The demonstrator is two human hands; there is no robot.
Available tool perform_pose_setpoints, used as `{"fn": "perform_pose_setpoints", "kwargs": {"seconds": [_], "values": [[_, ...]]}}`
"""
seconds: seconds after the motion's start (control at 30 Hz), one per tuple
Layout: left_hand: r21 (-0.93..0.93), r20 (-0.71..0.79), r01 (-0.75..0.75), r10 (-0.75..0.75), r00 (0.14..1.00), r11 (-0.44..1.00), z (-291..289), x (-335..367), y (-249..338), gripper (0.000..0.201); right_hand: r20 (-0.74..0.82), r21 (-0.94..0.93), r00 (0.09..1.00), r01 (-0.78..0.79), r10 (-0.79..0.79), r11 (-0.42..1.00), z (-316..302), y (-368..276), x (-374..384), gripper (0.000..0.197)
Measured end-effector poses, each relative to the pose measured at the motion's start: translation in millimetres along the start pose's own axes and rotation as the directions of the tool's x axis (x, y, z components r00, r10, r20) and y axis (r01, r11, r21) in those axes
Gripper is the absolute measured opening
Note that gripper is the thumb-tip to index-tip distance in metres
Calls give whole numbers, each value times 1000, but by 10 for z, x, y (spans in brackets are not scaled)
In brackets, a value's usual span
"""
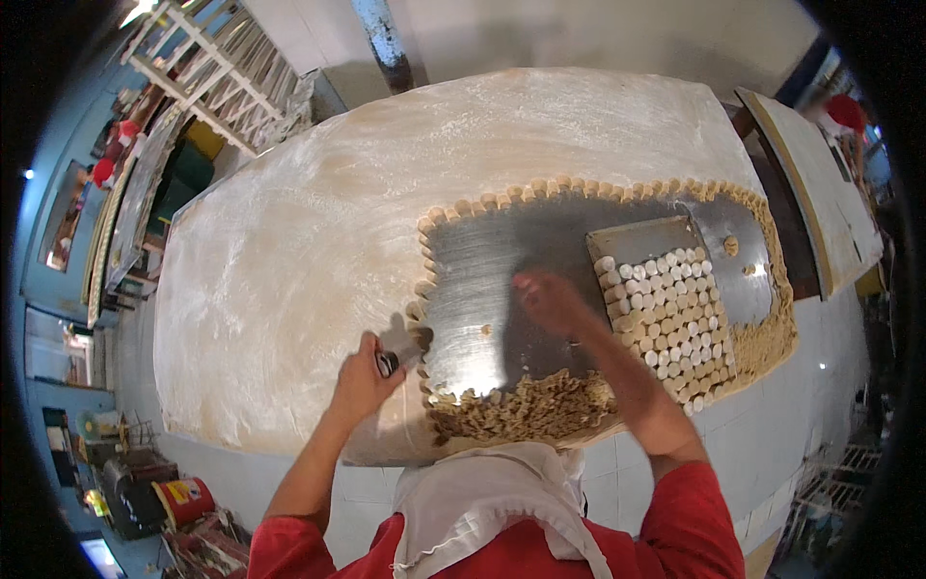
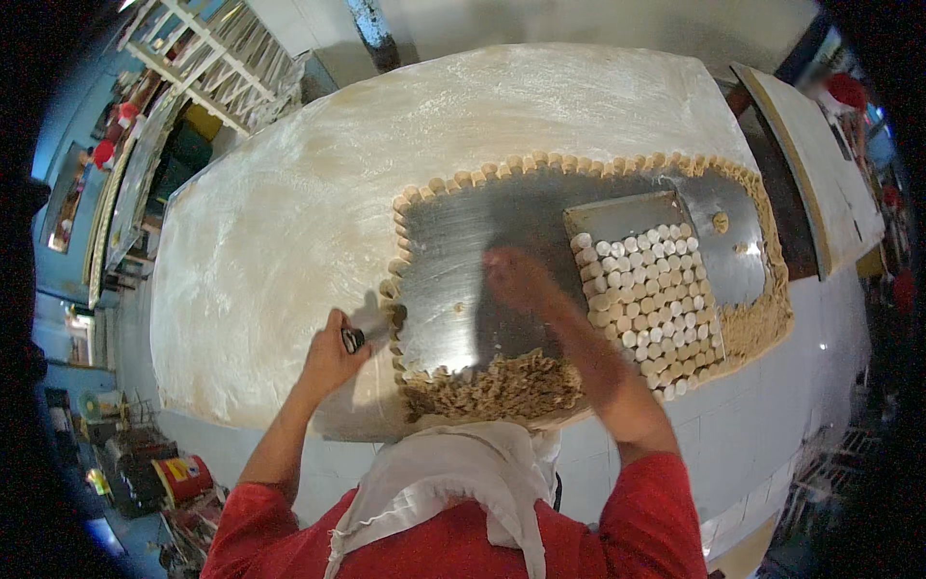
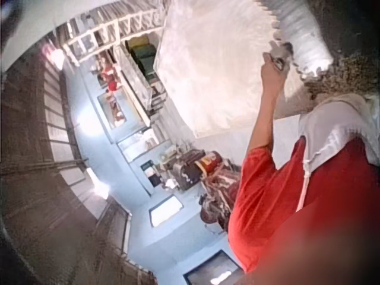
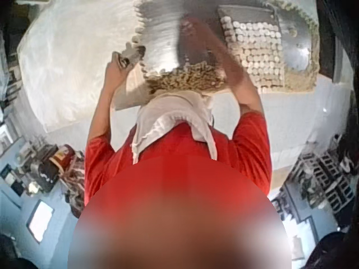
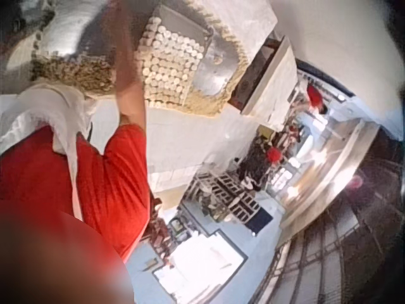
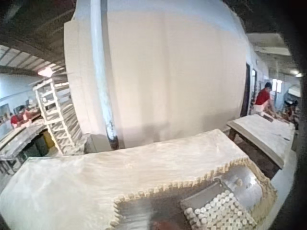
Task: The person uses a round cutter to cut circular pieces from a large sheet of dough on a metal table. The cut pieces are arranged in rows on a tray while the remaining dough is gathered and repositioned.
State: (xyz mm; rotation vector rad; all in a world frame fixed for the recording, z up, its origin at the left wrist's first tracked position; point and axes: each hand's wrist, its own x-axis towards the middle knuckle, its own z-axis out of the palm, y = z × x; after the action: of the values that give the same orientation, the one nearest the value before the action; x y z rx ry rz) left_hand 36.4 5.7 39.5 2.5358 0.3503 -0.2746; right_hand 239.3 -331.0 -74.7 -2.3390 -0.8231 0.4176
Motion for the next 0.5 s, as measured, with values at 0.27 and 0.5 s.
{"fn": "perform_pose_setpoints", "kwargs": {"seconds": [0.27, 0.5], "values": [[124, 87, -256, 247, 965, 959, -338, 1371, -237, 44, 182, 195, 981, 35, -71, 980, 1461, -967, -117, 35], [270, 251, -424, 362, 898, 865, -156, 2029, 41, 39, -381, 178, 920, -29, 96, 984, 1380, -754, 911, 42]]}}
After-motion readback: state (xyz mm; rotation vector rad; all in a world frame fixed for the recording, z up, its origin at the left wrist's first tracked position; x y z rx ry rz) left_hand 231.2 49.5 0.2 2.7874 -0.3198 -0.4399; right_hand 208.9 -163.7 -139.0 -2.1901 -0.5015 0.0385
